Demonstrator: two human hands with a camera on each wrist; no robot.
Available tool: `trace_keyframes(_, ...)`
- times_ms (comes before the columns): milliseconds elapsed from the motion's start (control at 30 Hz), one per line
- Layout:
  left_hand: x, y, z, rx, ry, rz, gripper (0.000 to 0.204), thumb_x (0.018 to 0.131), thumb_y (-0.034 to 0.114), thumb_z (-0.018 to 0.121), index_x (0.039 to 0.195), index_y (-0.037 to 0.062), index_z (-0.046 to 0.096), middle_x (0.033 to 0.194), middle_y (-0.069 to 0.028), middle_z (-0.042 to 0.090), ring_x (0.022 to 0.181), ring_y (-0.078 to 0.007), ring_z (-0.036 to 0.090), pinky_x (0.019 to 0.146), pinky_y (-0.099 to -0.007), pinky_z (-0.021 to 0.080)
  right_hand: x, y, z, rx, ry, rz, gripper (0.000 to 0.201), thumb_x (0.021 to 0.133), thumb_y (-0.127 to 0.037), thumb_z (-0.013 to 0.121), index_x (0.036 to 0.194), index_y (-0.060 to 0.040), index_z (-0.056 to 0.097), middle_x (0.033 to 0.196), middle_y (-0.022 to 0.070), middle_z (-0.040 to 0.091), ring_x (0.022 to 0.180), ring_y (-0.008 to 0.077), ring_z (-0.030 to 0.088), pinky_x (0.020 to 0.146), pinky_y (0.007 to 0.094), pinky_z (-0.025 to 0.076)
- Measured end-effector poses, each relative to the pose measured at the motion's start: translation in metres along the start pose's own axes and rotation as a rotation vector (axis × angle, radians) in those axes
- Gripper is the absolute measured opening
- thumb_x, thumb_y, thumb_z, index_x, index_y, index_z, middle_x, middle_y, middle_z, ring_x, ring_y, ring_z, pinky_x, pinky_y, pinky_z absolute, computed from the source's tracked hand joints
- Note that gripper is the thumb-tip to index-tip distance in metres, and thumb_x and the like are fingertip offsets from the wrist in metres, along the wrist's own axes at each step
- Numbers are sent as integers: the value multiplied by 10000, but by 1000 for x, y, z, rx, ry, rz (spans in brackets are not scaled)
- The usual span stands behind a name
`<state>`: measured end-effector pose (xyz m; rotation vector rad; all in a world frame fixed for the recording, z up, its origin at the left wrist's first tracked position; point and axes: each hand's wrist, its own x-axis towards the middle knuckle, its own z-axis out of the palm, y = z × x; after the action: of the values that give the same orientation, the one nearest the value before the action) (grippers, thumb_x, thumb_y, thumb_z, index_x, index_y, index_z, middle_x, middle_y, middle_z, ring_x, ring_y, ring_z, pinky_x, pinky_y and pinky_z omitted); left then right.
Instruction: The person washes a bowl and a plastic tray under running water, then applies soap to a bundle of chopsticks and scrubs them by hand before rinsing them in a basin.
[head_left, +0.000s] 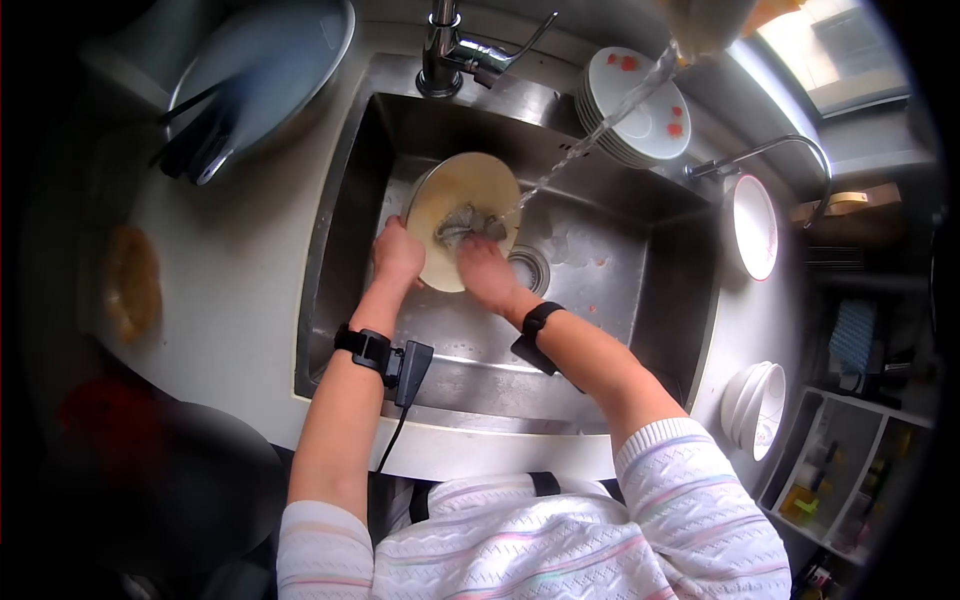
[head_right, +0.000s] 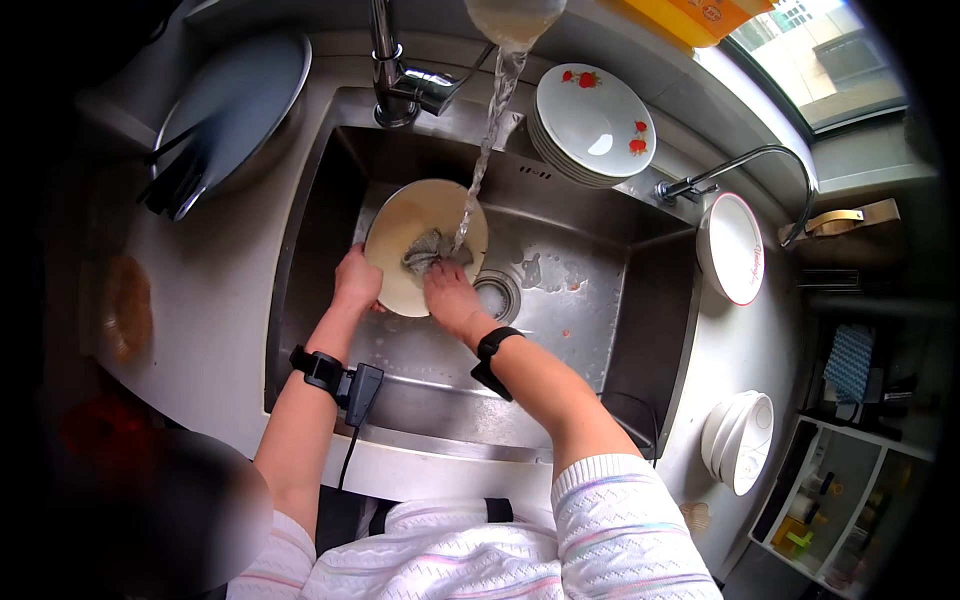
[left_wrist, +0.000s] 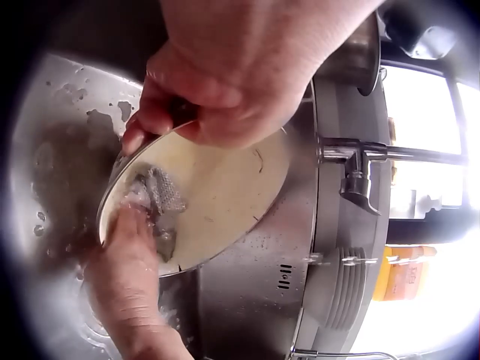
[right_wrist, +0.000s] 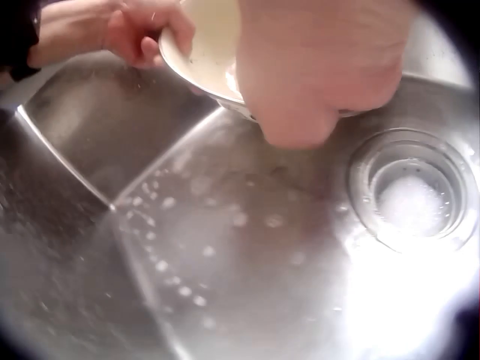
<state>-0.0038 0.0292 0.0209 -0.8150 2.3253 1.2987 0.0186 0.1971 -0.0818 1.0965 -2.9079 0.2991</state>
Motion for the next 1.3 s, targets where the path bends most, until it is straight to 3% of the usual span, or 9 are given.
trace_keyframes(233, -5, -16, 3, -130, 1, -16, 402, 721, -24, 413, 1113, 35, 479, 935, -194, 600, 755, -312, 626, 436, -348, 509, 32, -61, -53, 906, -303, 283, 233, 692, -2, 490, 922, 2, 519, 992, 200, 545, 906, 345, 521, 786, 374, 426)
trace_keyframes(333, -11, -13, -5, -52, 2, 52, 404, 723, -19, 418, 1120, 40, 466, 928, -209, 599, 789, -339, 615, 490, -375, 507, -3, -35, 1, 422, -25, -46, 331, 783, -100, 429, 1095, -5, 487, 1150, 193, 498, 1069, 332, 469, 909, 372, 366)
trace_keyframes(400, -9, -9, -1, 19, -3, 130, 400, 727, -14, 424, 1122, 43, 456, 930, -224, 596, 800, -361, 607, 539, -398, 511, -16, 9, -20, 53, -329, -39, 418, 802, -100, 399, 1205, 8, 414, 1255, 183, 426, 1192, 303, 376, 997, 409, 265)
trace_keyframes(600, -10, 5, 3, 231, 80, 242, 518, 713, -12, 396, 1225, 65, 407, 982, -249, 577, 957, -398, 542, 831, -422, 440, -12, -34, -14, 376, -321, 102, 443, 797, -88, 376, 1226, 22, 381, 1276, 210, 392, 1229, 303, 326, 1017, 435, 219)
trace_keyframes(833, -11, 2, -1, 301, 98, 321, 417, 739, 29, 451, 1153, 19, 397, 910, -272, 576, 886, -416, 560, 759, -459, 449, -22, 9, -13, -70, -223, -60, 389, 775, -88, 401, 1145, 23, 447, 1193, 190, 463, 1168, 304, 389, 997, 438, 256)
trace_keyframes(933, -19, 23, -11, 25, -4, -20, 429, 728, 8, 441, 1155, -12, 399, 935, -261, 577, 868, -381, 586, 659, -417, 505, -4, -13, -18, 2, -132, 19, 342, 757, -61, 410, 1083, 9, 489, 1127, 193, 505, 1106, 294, 448, 973, 410, 298)
trace_keyframes(1000, -14, 1, 0, -156, -137, -133, 428, 716, -16, 429, 1144, -20, 413, 961, -250, 575, 821, -364, 606, 532, -380, 534, 14, -39, -40, 731, -265, 107, 306, 728, -30, 443, 1026, -5, 503, 969, 190, 548, 957, 319, 520, 903, 388, 373)
trace_keyframes(1133, -8, -21, 10, -60, 69, 31, 413, 704, -34, 424, 1117, -15, 429, 967, -255, 570, 758, -376, 611, 490, -401, 536, 23, -57, -41, 955, -283, 289, 333, 713, -8, 439, 1038, -14, 511, 932, 224, 555, 932, 344, 539, 877, 361, 403)
trace_keyframes(1300, -5, -27, 0, 256, 148, 366, 422, 734, 1, 442, 1151, 28, 387, 901, -268, 580, 870, -408, 569, 705, -454, 476, -19, 22, -20, -122, -231, -153, 414, 820, -141, 384, 1221, -39, 407, 1297, 115, 391, 1232, 245, 327, 1020, 439, 214)
